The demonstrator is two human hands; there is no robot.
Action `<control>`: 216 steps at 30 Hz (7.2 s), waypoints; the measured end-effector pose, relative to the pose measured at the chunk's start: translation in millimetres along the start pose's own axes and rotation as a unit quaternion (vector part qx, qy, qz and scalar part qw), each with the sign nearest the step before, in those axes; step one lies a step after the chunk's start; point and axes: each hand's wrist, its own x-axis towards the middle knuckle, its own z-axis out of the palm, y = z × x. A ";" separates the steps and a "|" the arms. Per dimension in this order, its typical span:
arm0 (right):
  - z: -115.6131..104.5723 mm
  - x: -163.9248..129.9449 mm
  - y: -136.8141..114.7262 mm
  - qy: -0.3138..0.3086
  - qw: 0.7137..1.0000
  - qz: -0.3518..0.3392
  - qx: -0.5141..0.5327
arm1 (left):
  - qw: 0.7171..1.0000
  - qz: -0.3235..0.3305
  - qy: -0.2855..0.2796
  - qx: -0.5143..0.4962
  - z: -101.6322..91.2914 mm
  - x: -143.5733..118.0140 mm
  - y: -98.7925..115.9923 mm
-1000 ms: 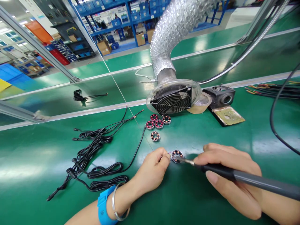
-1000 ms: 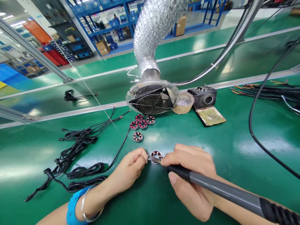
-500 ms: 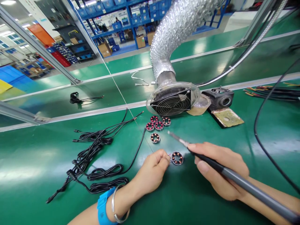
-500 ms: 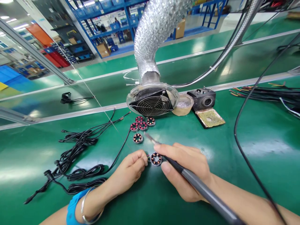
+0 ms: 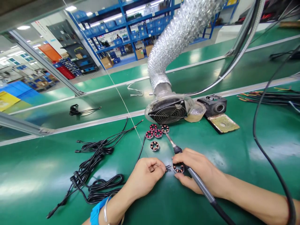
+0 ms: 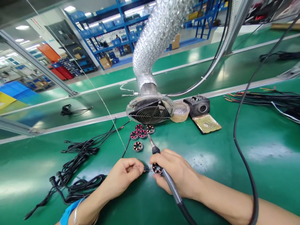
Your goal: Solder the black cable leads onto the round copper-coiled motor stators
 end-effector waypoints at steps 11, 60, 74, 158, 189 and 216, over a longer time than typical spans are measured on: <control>0.0 2.6 -11.1 -0.001 0.999 0.003 0.053 | 1.000 0.003 -0.017 0.020 10.4 -5.8 -3.0; 12.1 -1.1 -24.7 0.022 0.998 0.045 0.035 | 0.965 0.115 -0.033 0.234 7.5 -37.6 22.2; 11.2 1.7 -4.9 0.035 0.998 0.043 -0.026 | 0.955 0.139 0.043 0.259 3.7 -20.0 15.6; 9.9 1.0 -9.0 -0.027 0.999 -0.025 0.001 | 0.999 0.034 -0.018 0.003 -13.1 -1.4 9.0; 3.8 9.2 -28.8 0.123 0.981 0.071 0.132 | 0.981 0.150 -0.096 0.081 -0.3 -8.4 21.2; 1.6 11.4 -29.1 0.148 0.971 0.121 0.146 | 0.991 0.131 -0.026 -0.030 18.7 -1.3 6.2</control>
